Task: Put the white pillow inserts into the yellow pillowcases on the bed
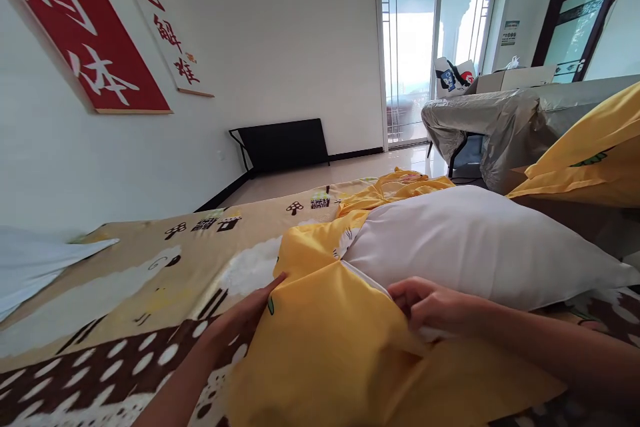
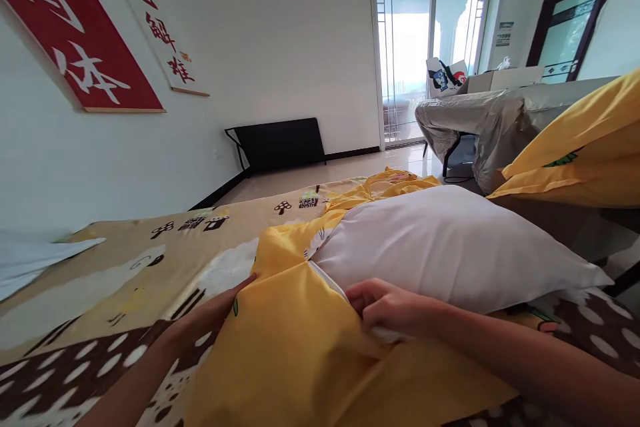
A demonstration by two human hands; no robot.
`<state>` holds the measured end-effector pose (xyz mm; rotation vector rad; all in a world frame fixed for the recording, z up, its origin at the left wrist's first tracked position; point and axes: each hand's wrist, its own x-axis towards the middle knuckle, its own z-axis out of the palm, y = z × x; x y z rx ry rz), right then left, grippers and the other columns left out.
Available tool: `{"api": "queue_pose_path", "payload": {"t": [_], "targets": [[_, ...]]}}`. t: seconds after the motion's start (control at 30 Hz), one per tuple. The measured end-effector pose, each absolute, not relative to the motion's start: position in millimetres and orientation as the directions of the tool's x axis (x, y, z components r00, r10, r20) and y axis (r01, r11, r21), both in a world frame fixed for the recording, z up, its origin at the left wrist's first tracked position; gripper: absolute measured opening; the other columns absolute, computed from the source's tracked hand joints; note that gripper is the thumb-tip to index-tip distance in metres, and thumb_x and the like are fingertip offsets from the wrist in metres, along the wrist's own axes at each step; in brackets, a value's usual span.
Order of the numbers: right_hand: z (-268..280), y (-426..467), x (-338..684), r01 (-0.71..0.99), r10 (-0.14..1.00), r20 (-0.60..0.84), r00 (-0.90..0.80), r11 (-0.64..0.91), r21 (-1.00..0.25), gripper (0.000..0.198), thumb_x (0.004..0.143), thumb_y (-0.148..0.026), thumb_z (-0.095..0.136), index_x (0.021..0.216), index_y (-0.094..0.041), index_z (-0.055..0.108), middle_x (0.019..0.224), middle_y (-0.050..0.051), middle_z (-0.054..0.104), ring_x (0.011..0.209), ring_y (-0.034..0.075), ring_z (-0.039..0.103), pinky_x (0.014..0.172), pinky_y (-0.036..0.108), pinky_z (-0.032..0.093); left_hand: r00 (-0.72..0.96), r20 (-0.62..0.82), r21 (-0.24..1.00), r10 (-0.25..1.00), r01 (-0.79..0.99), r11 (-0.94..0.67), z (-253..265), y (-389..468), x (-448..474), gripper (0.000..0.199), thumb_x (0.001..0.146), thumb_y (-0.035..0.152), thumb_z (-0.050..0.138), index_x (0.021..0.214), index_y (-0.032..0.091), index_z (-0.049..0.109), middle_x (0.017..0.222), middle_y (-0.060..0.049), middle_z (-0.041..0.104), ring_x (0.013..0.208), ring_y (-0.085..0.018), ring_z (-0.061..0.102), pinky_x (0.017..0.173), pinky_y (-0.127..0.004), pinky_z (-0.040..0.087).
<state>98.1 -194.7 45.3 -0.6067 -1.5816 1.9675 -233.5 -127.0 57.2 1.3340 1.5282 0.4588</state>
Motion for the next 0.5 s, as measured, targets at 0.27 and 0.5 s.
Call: {"api": "queue_pose_path", "payload": {"t": [0.27,0.5], "targets": [[44.9,-231.4,92.8,0.366,0.652,-0.126,-0.748,0.247,-0.897,0.035,0.071,-0.017,0.056,0.104,-0.019,0.066,0.109,0.003,0.067,0.101,0.02,0.062,0.081,0.023,0.048,0.107,-0.043,0.971,0.993,0.237,0.017,57.5,-78.4,-166.6,0.06,0.049,0.051,0.079,0.096,0.018,0.061,0.104,-0.013,0.069,0.101,-0.032,0.063,0.084,-0.038,0.053],[96.3,-233.4,91.5,0.431,0.861,0.042,-0.507,0.295,-0.853,0.031,0.08,-0.028,0.057,0.11,-0.023,0.062,0.108,0.001,0.067,0.098,0.02,0.06,0.085,0.025,0.047,0.069,0.268,0.902,0.961,0.331,-0.276,140.5,-12.5,-162.4,0.059,0.074,0.06,0.055,0.116,0.02,0.053,0.11,-0.007,0.067,0.094,-0.026,0.064,0.076,-0.034,0.053]]}}
